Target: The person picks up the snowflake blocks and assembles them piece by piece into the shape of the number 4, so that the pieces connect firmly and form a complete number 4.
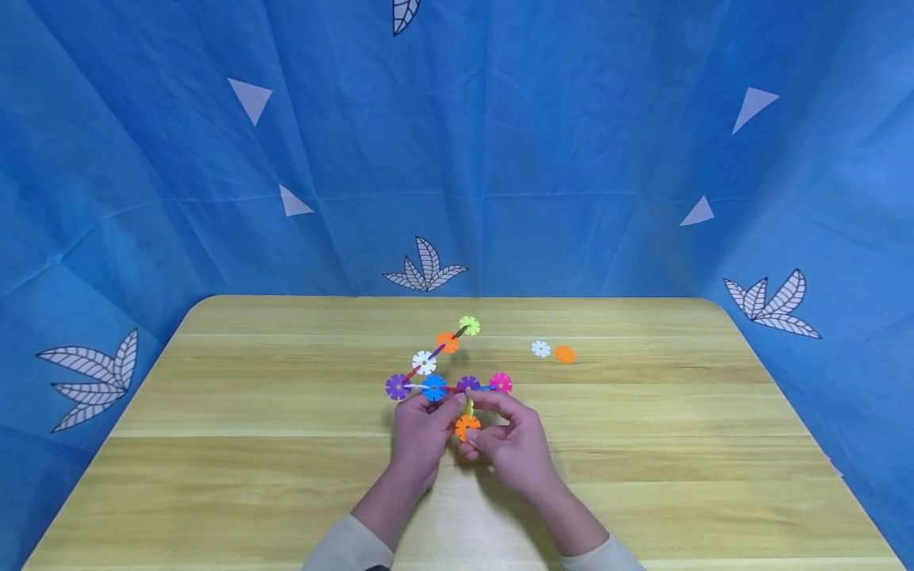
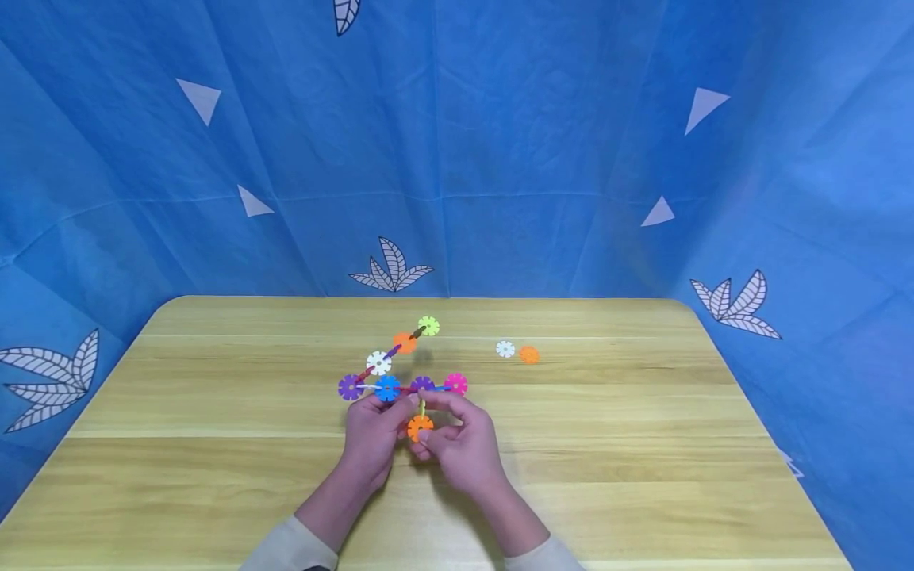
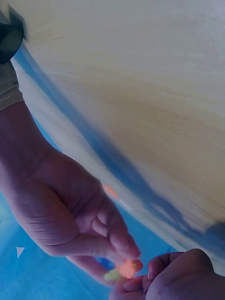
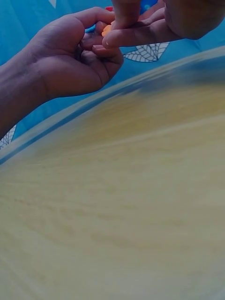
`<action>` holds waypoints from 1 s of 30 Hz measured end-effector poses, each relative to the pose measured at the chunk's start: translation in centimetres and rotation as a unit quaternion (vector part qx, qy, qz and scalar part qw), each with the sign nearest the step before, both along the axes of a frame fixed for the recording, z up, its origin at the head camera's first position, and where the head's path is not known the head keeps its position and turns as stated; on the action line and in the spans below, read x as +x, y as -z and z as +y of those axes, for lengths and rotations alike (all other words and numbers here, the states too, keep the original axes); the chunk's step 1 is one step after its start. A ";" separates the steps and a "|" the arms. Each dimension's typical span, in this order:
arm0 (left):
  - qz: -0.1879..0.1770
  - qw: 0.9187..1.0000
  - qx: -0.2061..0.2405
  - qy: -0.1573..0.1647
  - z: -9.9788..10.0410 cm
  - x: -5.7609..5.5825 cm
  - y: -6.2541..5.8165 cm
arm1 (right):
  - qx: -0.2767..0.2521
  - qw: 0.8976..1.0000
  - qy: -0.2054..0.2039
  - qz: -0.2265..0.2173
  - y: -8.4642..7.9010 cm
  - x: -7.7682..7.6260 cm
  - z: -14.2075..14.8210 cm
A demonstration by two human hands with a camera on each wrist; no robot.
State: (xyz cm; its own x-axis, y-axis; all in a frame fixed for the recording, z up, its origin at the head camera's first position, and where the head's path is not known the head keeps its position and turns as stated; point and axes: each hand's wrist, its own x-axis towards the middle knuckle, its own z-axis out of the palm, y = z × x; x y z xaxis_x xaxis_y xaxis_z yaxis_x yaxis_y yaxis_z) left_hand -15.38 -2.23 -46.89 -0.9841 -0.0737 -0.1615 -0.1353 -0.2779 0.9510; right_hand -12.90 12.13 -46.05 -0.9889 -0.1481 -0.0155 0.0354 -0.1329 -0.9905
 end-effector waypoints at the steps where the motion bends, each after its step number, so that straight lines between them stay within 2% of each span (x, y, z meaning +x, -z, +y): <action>1: 0.000 1.000 0.000 0.000 0.0 0.0 0.0 | 0.000 1.000 0.002 -0.001 0.0 0.0 0.0; 12: -0.001 1.000 -0.008 -0.009 0.4 0.2 -0.1 | -0.019 0.999 0.024 0.009 0.1 0.0 -0.3; 18: 0.006 1.000 -0.016 -0.023 0.1 -0.1 -0.2 | -0.029 0.999 0.003 0.034 0.1 0.0 -0.5; 22: 0.005 0.999 -0.018 -0.026 0.0 -0.2 -0.3 | -0.012 0.999 -0.005 0.042 -0.1 0.0 -0.5; 30: 0.005 0.999 -0.027 -0.028 -0.4 -0.6 -0.3 | 0.029 0.997 -0.057 0.045 -0.4 0.1 1.0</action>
